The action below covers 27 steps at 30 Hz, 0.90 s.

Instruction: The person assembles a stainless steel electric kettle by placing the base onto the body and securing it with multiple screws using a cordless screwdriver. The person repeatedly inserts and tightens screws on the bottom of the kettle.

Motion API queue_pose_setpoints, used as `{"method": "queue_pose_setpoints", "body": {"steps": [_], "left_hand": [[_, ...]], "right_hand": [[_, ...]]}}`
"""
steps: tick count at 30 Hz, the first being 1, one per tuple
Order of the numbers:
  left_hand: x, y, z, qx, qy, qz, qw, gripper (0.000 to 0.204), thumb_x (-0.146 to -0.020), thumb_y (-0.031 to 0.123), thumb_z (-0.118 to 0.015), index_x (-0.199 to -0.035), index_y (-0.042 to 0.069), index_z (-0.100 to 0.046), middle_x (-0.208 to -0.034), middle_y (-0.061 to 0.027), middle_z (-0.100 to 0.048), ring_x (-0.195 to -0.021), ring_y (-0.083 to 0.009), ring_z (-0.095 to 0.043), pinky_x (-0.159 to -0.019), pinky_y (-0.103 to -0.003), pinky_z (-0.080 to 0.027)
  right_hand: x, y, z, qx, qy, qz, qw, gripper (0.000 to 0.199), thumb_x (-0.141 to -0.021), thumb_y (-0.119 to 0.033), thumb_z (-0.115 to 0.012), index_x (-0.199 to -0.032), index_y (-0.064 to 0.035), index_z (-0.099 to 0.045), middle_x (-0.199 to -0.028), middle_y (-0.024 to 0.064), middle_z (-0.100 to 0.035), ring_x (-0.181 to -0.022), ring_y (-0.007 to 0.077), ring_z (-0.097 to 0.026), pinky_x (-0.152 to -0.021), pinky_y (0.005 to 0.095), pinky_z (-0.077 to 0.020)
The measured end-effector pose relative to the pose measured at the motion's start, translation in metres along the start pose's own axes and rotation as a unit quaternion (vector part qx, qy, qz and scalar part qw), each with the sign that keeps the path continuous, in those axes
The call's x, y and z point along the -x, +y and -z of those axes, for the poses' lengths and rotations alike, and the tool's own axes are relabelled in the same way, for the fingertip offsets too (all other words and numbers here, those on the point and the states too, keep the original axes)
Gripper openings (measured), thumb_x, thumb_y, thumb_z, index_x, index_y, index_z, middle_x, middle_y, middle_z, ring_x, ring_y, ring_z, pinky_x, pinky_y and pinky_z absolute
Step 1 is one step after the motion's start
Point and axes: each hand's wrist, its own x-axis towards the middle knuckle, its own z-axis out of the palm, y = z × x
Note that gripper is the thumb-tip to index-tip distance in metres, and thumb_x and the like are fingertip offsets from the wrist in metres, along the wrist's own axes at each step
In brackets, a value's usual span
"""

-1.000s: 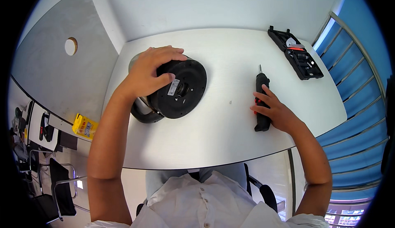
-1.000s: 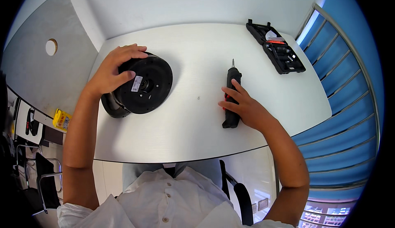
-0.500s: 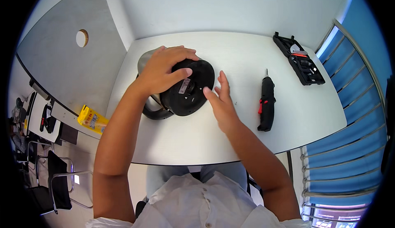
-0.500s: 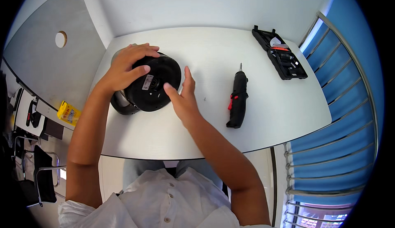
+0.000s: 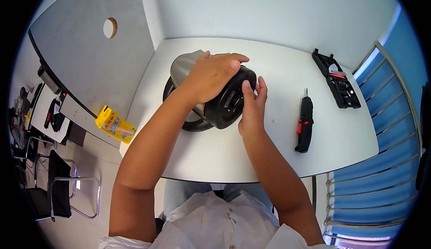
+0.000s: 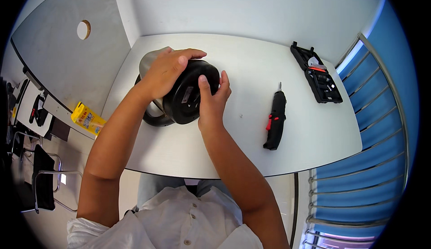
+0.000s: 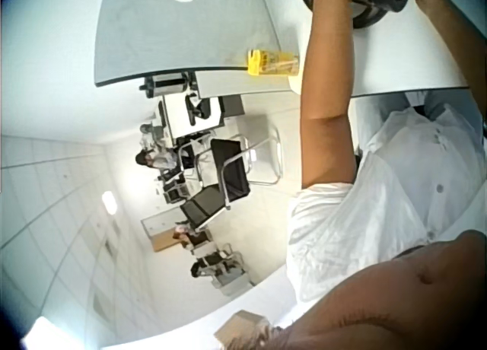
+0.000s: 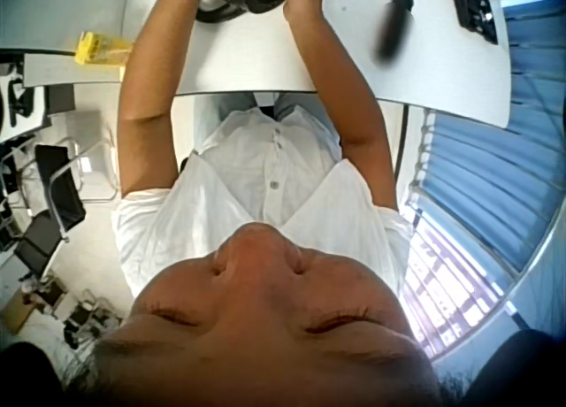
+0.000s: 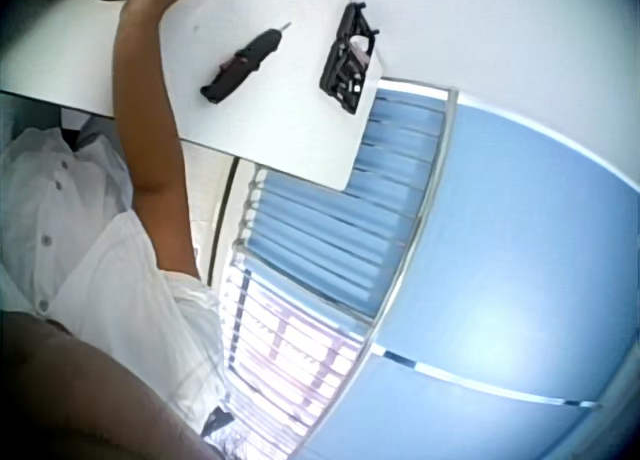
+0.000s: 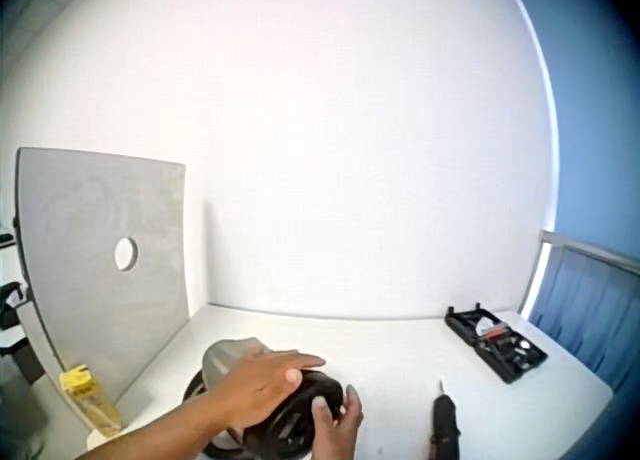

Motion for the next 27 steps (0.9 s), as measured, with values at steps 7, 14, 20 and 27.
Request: {"method": "queue_pose_setpoints", "body": {"steps": [7, 14, 20, 27], "left_hand": [[-0.001, -0.005, 0.0, 0.116, 0.026, 0.019, 0.993, 0.087, -0.092, 0.072, -0.01, -0.127, 0.006, -0.055, -0.123, -0.0139, -0.061, -0.118, -0.0276, -0.055, -0.111, -0.039, -0.023], [-0.002, 0.006, -0.004, 0.12, 0.067, 0.045, 0.989, 0.07, -0.097, 0.059, -0.019, -0.125, 0.006, -0.056, -0.125, -0.0151, -0.059, -0.121, -0.0268, -0.053, -0.105, -0.038, -0.032], [-0.006, 0.0, -0.001, 0.001, 0.058, 0.041, 0.997, 0.035, -0.095, 0.025, -0.046, -0.121, 0.005, -0.059, -0.13, -0.0169, -0.057, -0.118, -0.0285, -0.053, -0.1, -0.036, -0.04], [-0.004, -0.026, 0.008, -0.279, 0.065, -0.038, 0.957, 0.038, -0.092, 0.031, -0.049, -0.116, 0.007, -0.065, -0.13, -0.0134, -0.058, -0.114, -0.0315, -0.056, -0.097, -0.039, -0.042]], "right_hand": [[0.004, 0.0, -0.009, -0.038, -0.011, 0.009, 0.999, 0.087, -0.089, -0.048, -0.061, -0.15, -0.0063, -0.014, -0.149, 0.0145, -0.013, -0.14, 0.0305, -0.018, -0.113, 0.0415, -0.0266], [0.009, 0.014, -0.005, 0.052, -0.058, 0.103, 0.992, 0.109, -0.083, -0.072, -0.051, -0.152, -0.0063, 0.002, -0.157, 0.0177, 0.002, -0.145, 0.0336, -0.003, -0.117, 0.0456, -0.0109], [0.01, 0.023, -0.017, -0.027, -0.027, 0.095, 0.995, 0.107, -0.084, -0.075, -0.043, -0.152, -0.0048, 0.0, -0.157, 0.0183, -0.004, -0.145, 0.0318, -0.006, -0.117, 0.0428, -0.0122], [0.002, 0.031, -0.012, -0.026, -0.049, 0.091, 0.994, 0.087, -0.094, -0.064, -0.04, -0.153, -0.0147, 0.0, -0.155, 0.0108, -0.016, -0.141, 0.0249, -0.025, -0.112, 0.0374, -0.0287]]}}
